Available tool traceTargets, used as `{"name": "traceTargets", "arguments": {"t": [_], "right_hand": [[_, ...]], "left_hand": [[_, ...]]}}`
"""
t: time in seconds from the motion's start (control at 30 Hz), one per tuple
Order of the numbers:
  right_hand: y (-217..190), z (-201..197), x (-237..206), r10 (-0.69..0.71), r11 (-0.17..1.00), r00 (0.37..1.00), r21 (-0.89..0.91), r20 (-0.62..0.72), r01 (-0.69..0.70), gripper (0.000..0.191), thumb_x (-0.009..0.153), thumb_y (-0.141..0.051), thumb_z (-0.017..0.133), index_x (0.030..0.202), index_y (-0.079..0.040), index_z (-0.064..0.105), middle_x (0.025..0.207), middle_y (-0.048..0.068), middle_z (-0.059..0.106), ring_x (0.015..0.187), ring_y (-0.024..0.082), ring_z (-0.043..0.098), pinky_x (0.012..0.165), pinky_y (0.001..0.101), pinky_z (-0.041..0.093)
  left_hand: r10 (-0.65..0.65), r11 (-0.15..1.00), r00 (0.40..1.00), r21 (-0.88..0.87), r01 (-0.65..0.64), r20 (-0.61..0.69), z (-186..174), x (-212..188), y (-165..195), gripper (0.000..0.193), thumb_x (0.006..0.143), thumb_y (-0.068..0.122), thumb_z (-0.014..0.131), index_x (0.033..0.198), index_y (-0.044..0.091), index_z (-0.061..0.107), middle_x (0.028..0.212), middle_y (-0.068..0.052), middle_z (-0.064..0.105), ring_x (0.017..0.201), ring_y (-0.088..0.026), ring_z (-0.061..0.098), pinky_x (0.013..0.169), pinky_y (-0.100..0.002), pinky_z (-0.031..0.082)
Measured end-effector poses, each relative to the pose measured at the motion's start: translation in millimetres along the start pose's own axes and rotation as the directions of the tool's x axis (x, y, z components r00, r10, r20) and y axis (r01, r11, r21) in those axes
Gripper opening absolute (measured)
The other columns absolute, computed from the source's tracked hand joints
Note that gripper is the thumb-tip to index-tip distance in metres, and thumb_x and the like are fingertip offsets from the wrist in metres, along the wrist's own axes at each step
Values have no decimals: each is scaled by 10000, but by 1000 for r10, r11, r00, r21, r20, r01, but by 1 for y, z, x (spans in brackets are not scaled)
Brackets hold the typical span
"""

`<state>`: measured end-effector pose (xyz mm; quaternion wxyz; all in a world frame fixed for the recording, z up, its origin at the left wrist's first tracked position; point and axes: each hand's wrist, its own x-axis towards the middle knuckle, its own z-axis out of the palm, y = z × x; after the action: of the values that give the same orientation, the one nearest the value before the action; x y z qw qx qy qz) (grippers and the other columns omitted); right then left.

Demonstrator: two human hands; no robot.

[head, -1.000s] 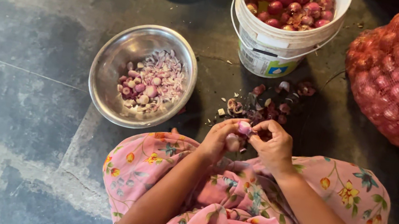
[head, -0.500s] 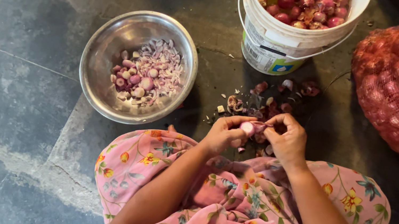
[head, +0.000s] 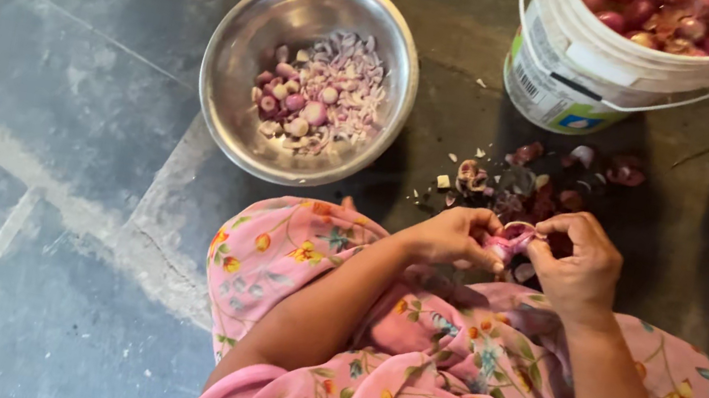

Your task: The person sits on the floor and peels small red shallots by hand, removing the outer skins and placing the peeled shallots into a metal bowl. The peeled shallots accumulate in the bowl while the skins are discarded on the floor.

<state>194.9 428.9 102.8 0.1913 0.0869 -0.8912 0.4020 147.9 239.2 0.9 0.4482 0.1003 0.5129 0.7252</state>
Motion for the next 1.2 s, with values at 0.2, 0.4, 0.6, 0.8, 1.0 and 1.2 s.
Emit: {"name": "traceTargets", "arguments": {"t": [0.2, 0.4, 0.6, 0.8, 1.0, 1.2], "right_hand": [[3, -8, 0, -99, 995, 993, -29, -66, 97, 225, 800, 79, 753, 945, -44, 632, 970, 111, 681, 901, 276, 702, 820, 355, 575], [38, -16, 3, 246, 964, 965, -77, -90, -253, 150, 883, 52, 735, 1013, -12, 696, 1005, 130, 697, 874, 233, 738, 782, 332, 595], [82, -1, 7, 414, 882, 910, 235, 24, -408, 204, 919, 55, 625, 1089, -4, 720, 1080, 106, 756, 934, 139, 763, 758, 280, 644], [91, 13, 6, 505, 821, 855, 241, 118, -518, 129, 947, 36, 672, 1057, 14, 737, 955, 113, 760, 803, 141, 722, 680, 278, 604], [72, 43, 2, 494, 463, 628, 430, 601, -775, 314, 857, 5, 746, 1166, -39, 720, 1055, 54, 759, 870, 126, 717, 738, 287, 605], [52, 68, -18, 362, 576, 736, 483, 573, -659, 432, 771, 37, 802, 1189, -22, 713, 1068, 51, 756, 946, 128, 707, 854, 290, 600]], "left_hand": [[146, 855, 981, 515, -61, -125, -5, -6, -2, 330, 683, 41, 897, 948, 44, 700, 829, -20, 695, 762, -112, 634, 690, -267, 548], [442, 797, 811, 583, -159, -383, -30, -20, 36, 306, 709, 93, 881, 977, 58, 737, 884, 2, 737, 810, -87, 668, 762, -258, 562], [638, 742, 235, 667, 67, -734, -119, -80, 82, 374, 723, 219, 931, 1002, 44, 754, 923, -92, 719, 812, -204, 675, 742, -341, 552], [643, 583, 150, 607, 539, -751, -151, -81, 55, 752, 696, 312, 958, 1250, -22, 576, 1039, -255, 659, 879, -380, 654, 758, -477, 551], [-44, 906, 914, -401, -133, -403, -60, 14, -15, 394, 1012, 409, 598, 1072, 33, 499, 760, -106, 545, 589, -194, 538, 566, -333, 497], [-104, 978, 893, -207, 13, -438, -19, 27, -18, 519, 965, 484, 546, 1286, 88, 447, 1025, -9, 625, 830, -128, 637, 707, -332, 557]]}}
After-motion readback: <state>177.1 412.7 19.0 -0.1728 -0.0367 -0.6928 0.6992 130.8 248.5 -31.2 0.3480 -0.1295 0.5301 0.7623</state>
